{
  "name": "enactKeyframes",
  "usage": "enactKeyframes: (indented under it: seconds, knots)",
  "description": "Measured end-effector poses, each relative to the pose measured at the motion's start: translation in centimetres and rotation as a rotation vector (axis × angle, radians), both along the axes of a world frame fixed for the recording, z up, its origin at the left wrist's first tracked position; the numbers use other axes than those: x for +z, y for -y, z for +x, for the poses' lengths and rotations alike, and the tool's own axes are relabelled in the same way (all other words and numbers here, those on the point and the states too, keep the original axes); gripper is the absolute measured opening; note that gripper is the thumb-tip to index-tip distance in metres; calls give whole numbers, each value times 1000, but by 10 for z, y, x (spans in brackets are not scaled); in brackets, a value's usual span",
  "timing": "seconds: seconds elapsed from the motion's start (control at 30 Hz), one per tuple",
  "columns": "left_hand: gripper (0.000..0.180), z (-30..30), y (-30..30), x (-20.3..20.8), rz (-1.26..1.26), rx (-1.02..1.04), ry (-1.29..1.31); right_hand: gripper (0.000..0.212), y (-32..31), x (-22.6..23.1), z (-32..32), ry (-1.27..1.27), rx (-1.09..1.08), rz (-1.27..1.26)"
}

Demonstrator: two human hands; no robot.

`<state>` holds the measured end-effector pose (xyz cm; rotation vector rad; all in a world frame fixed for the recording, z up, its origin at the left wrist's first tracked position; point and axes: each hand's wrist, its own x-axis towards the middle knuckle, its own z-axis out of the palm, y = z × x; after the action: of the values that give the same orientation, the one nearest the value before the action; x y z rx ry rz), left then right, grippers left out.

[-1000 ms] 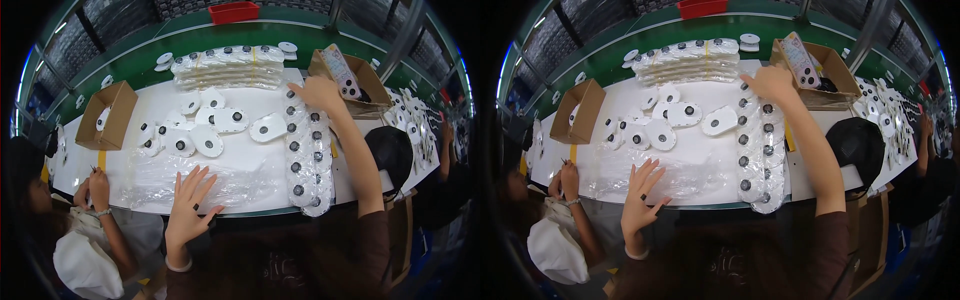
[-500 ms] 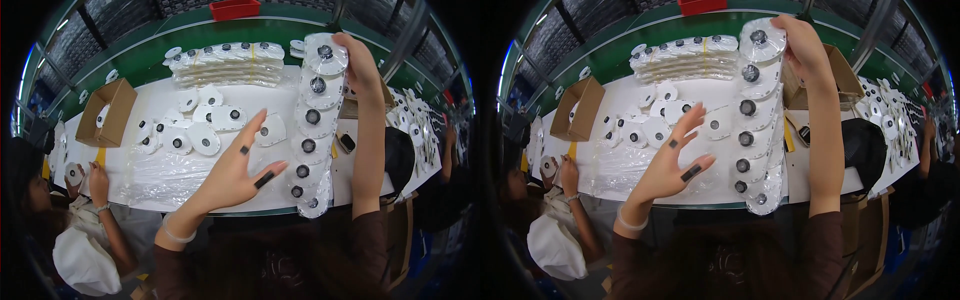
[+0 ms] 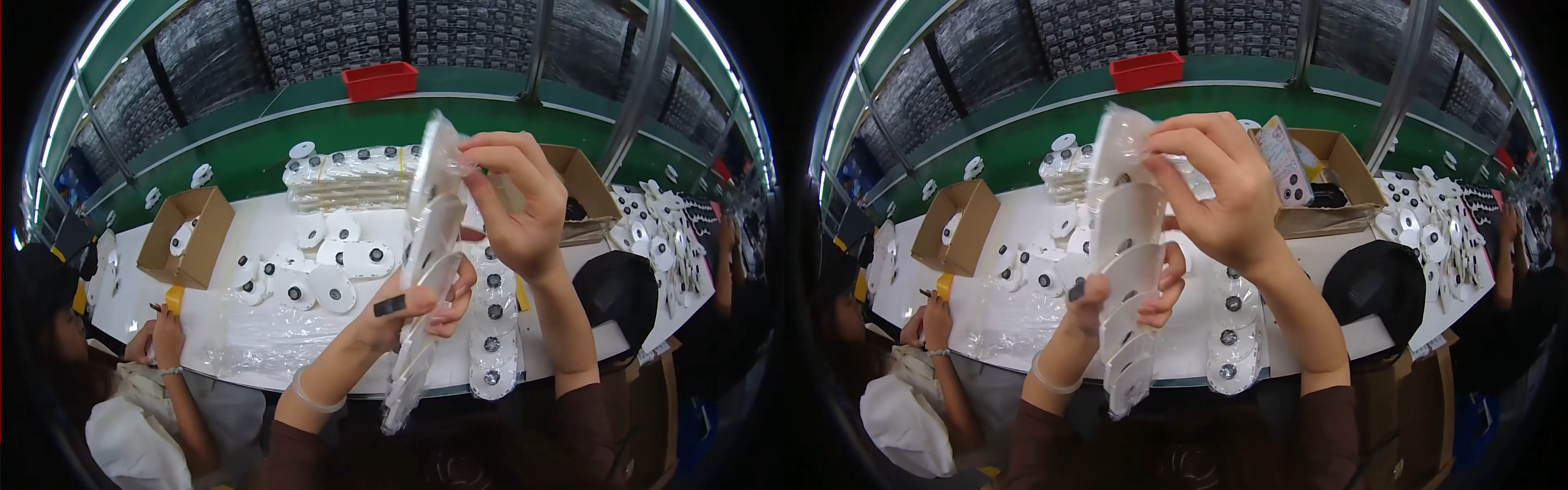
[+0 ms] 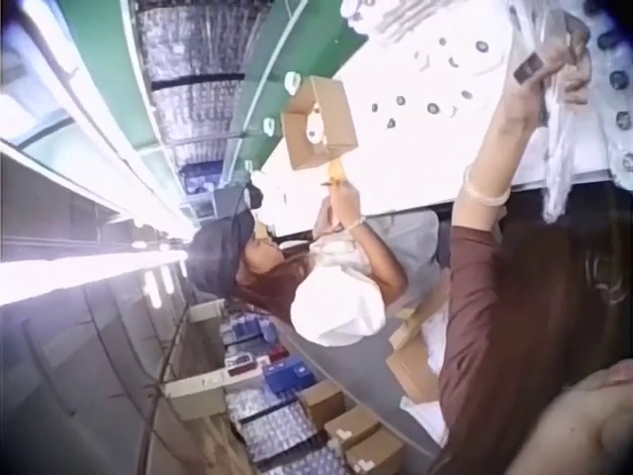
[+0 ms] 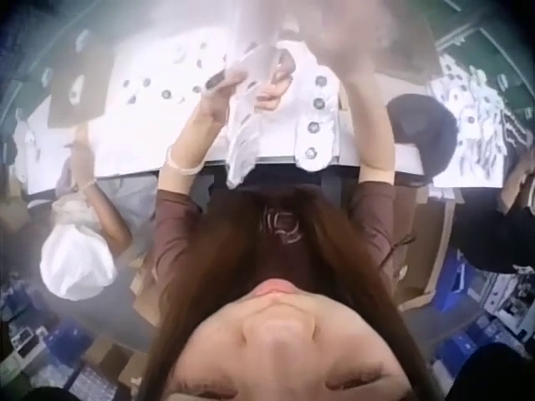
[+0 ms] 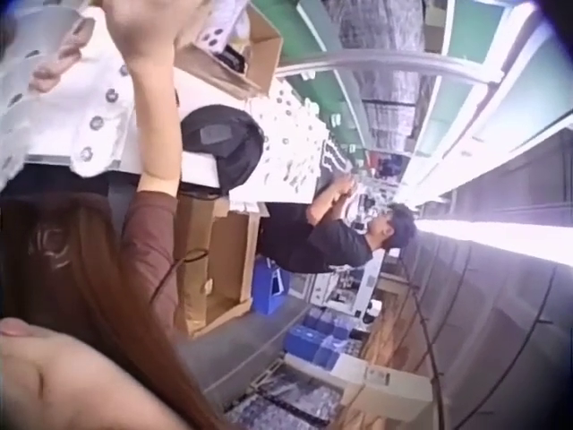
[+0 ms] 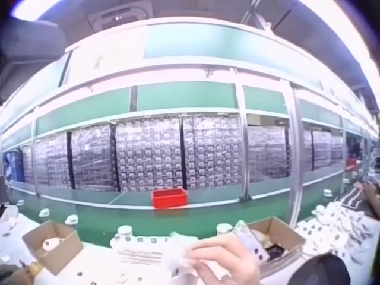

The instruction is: Placing small circular white components into plastic sleeves on an assembly line.

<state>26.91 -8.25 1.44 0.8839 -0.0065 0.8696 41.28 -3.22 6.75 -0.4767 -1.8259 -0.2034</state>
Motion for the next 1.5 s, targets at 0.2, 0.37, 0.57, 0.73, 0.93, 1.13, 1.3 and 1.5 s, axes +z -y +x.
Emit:
enactKeyframes:
  seconds: [0.2, 0.37, 0.57, 0.73, 0.93, 1.13, 1.3, 1.5]
  knots:
    - [70, -31, 0, -17, -27, -109, -111, 15, -22, 21, 36, -446, -16, -453]
    - [62, -41, -17, 15, -229, 405, 78, 21, 29, 23, 14, 77, 248, -291]
    - [51, -73, -12, 25, -27, 592, 239, 26, 79, -10, -49, 645, 590, -633]
    - [50, -107, -20, 21, 31, 650, 343, 16, 100, 0, -38, 1148, 776, -408]
    - [47, -77, -7, 8, -163, 729, 136, 25, 79, 14, -8, 787, 687, -535]
    - [32, -36, 33, -24, -290, 366, -35, 33, 26, 11, -19, -261, 554, -814]
    - [38, -22, 35, -31, -203, 370, -220, 27, 22, 13, -15, -264, 622, -988]
    - [41, -23, 34, -40, -181, 369, -193, 13, 19, 12, -9, -181, 737, -1033]
